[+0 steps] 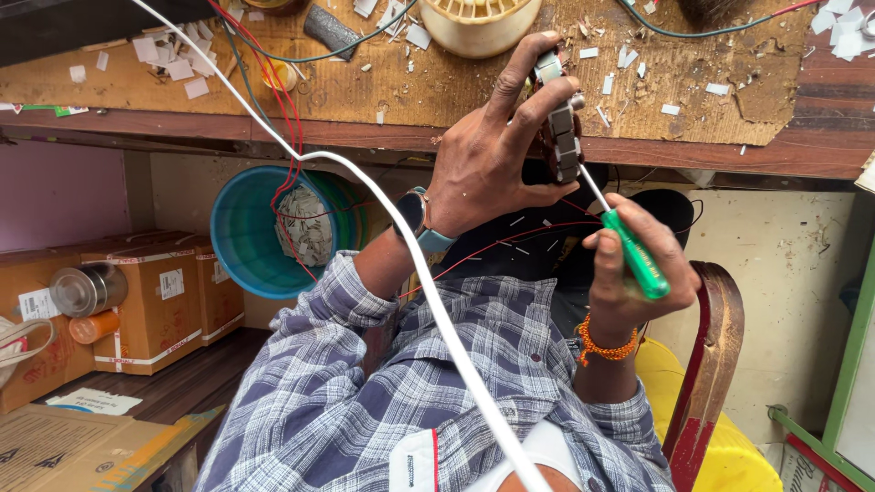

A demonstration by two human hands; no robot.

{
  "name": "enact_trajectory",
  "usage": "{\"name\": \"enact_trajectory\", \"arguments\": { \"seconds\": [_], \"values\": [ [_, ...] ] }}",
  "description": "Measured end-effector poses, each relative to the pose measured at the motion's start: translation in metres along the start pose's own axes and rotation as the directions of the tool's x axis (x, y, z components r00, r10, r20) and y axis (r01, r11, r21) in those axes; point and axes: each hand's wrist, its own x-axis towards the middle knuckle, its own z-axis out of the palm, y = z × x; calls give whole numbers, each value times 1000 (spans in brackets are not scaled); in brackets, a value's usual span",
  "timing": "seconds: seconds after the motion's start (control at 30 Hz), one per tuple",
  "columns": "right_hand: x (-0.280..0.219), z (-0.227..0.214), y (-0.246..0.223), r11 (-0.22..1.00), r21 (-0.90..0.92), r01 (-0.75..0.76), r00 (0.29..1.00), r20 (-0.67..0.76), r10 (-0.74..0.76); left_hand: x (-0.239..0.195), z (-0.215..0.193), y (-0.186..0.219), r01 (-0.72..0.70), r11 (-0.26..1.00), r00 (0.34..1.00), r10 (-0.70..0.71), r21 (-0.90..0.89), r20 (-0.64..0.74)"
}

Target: The person uses a green screwdriver to pry and adjust the copper windings on a motor armature. They repeatedly rotate the armature to access different sections while seated at a cluttered workbench.

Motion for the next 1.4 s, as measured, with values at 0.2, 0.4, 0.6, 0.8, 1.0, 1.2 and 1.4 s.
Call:
{"name": "enact_trajectory", "arguments": {
  "seconds": [0.2,0.4,0.6,0.8,1.0,1.2,1.4],
  "values": [
    [11,-6,-3,999,-4,38,999,-25,-38,1,0,1,-64,996,997,62,56,36],
    [24,-2,-15,1000,6,18,1000,-10,-18,1,-2,5,-55,996,998,52,73,42],
    [57,-10,-49,942,-310,126,982,171,-75,4,-3,6,-90,995,996,90,47,9],
    [88,-6,-62,932,-293,212,941,320,-113,6,-2,6,-49,997,997,46,61,61],
    [101,-5,-72,903,-341,261,904,415,-105,6,-3,4,-59,997,996,55,59,65],
    [114,-8,-75,881,-372,293,864,497,-78,7,-4,2,-88,996,995,86,33,57],
    [93,-16,-67,970,-183,162,958,266,-109,9,-11,-2,-163,987,983,161,14,90]
  ]
}}
